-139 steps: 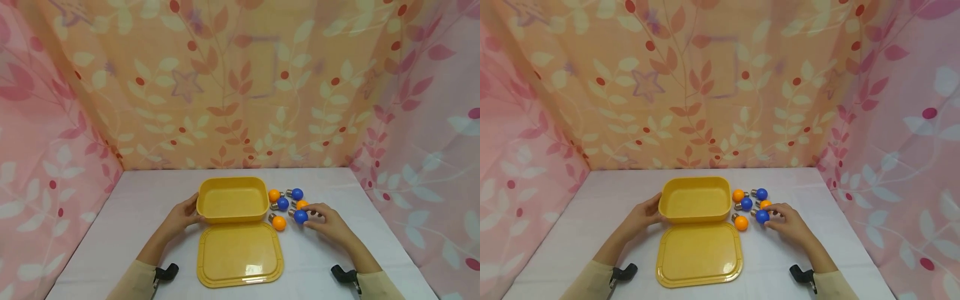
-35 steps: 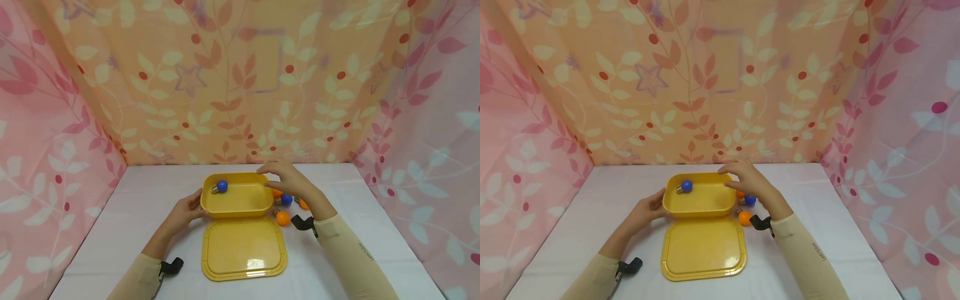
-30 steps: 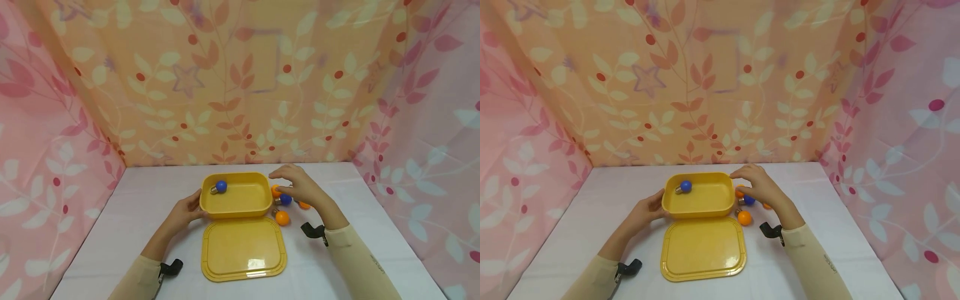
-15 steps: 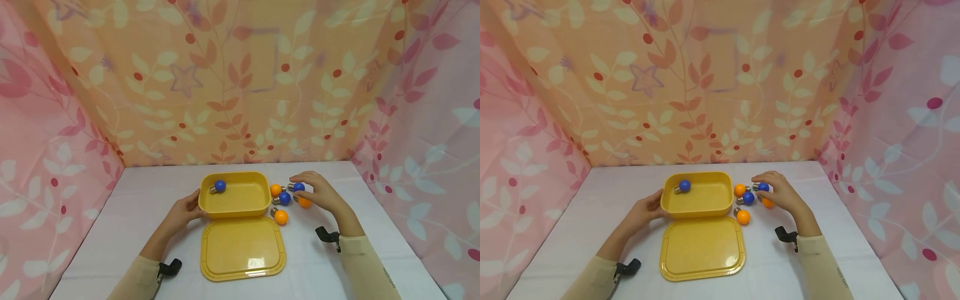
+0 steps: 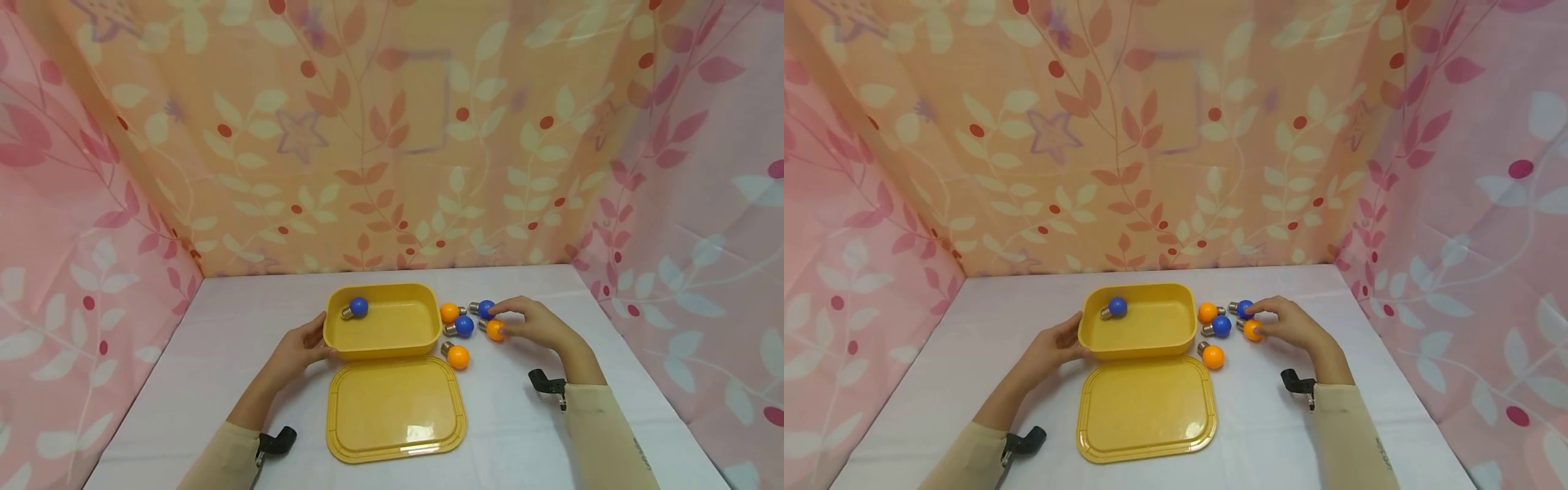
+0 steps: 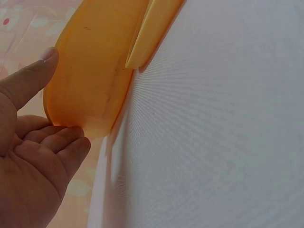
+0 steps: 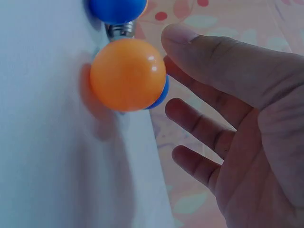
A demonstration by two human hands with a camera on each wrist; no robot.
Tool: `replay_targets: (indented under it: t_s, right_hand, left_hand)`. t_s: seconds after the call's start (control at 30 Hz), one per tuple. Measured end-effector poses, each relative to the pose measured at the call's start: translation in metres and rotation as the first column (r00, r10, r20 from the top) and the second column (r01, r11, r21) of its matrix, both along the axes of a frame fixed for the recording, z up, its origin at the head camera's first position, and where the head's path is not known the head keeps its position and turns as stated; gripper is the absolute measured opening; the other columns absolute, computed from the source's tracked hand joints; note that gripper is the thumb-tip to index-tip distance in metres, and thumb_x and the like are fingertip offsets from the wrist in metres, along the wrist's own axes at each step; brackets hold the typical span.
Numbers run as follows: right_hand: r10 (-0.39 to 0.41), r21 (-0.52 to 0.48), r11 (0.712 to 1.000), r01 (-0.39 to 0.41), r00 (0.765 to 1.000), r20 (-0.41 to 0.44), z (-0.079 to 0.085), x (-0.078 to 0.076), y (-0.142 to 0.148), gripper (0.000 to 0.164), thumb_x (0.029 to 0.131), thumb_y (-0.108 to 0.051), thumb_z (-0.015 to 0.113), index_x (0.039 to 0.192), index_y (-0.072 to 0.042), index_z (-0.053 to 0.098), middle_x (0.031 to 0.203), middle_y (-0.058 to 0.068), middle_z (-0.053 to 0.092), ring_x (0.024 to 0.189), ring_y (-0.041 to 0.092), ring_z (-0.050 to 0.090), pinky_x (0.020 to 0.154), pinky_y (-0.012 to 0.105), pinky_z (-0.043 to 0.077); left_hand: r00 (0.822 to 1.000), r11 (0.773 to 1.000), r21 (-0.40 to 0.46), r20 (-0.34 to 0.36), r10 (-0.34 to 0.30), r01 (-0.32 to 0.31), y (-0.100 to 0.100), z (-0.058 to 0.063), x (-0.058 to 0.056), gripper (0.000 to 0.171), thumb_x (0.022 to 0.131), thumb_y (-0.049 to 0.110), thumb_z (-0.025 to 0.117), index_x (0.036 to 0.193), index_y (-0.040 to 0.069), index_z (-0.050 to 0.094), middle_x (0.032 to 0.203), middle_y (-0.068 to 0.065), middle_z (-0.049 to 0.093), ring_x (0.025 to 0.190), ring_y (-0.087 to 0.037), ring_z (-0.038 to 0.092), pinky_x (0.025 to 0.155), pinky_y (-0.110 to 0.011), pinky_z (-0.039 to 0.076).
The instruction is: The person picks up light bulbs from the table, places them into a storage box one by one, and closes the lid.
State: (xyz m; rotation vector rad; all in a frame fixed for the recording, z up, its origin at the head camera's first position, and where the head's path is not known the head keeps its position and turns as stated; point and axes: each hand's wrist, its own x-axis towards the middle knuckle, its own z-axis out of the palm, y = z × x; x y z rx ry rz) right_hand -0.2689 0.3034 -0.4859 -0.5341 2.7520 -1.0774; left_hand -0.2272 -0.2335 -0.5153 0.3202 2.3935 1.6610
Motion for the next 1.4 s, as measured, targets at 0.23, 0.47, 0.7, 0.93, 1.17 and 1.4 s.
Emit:
replay_targets:
  t_s: [0.23,0.47,0.7,0.93,1.17,1.4]
  right_hand:
    - [0.003,0.003,1.0,-0.004,0.998,0.066,-0.009,-0.003,0.004,0.038,0.088,-0.023,0.082,0.125,-0.022,0.074,0.136,0.006,0.067,0.135,0.04,0.05,0.115,0.071,0.032]
    - [-0.051,0.011,0.999,0.05,0.987,0.15,-0.017,-0.004,0.004,0.042,0.086,-0.027,0.084,0.126,-0.025,0.072,0.136,0.008,0.065,0.138,0.042,0.047,0.116,0.073,0.027]
    - [-0.08,0.027,0.997,0.077,0.982,0.171,-0.021,-0.004,0.006,0.044,0.085,-0.03,0.085,0.127,-0.026,0.072,0.136,0.009,0.064,0.133,0.04,0.05,0.115,0.072,0.031]
    - [-0.071,0.03,0.997,0.067,0.988,0.139,-0.019,-0.004,0.006,0.042,0.085,-0.034,0.084,0.125,-0.031,0.072,0.132,0.007,0.065,0.132,0.039,0.05,0.113,0.075,0.031]
    - [-0.034,-0.002,0.999,0.034,0.997,0.071,-0.009,-0.001,0.004,0.043,0.084,-0.038,0.085,0.124,-0.032,0.072,0.128,0.005,0.065,0.129,0.038,0.052,0.11,0.076,0.033]
    - [-0.026,-0.027,0.999,0.026,1.0,0.005,0.002,0.001,-0.003,0.038,0.086,-0.034,0.084,0.122,-0.036,0.072,0.129,0.0,0.066,0.129,0.033,0.054,0.111,0.07,0.037]
  left_hand:
    - [1.0,1.0,0.011,0.002,-0.005,0.005,-0.002,-0.003,0.0,0.099,0.086,0.029,0.084,0.163,0.012,0.024,0.166,-0.006,0.031,0.15,-0.024,0.037,0.11,-0.03,0.044]
    - [1.0,1.0,0.023,0.007,-0.009,0.009,-0.004,-0.005,0.001,0.099,0.086,0.028,0.084,0.163,0.012,0.024,0.167,-0.006,0.031,0.15,-0.024,0.036,0.111,-0.03,0.043]
    - [1.0,1.0,0.022,0.016,-0.006,0.005,-0.003,-0.003,0.002,0.101,0.085,0.031,0.085,0.163,0.012,0.024,0.166,-0.005,0.031,0.15,-0.023,0.037,0.11,-0.028,0.045]
    - [1.0,1.0,0.014,0.011,-0.003,0.003,-0.002,-0.002,0.002,0.102,0.084,0.033,0.085,0.163,0.013,0.025,0.166,-0.006,0.033,0.15,-0.023,0.037,0.109,-0.026,0.045]
    - [1.0,1.0,0.02,0.008,-0.005,0.005,-0.002,-0.001,0.001,0.1,0.085,0.032,0.085,0.163,0.012,0.025,0.166,-0.005,0.032,0.15,-0.023,0.037,0.109,-0.028,0.045]
    - [1.0,1.0,0.011,-0.005,-0.011,0.011,-0.001,0.001,0.0,0.098,0.087,0.03,0.084,0.163,0.013,0.025,0.166,-0.004,0.033,0.15,-0.023,0.038,0.11,-0.029,0.044]
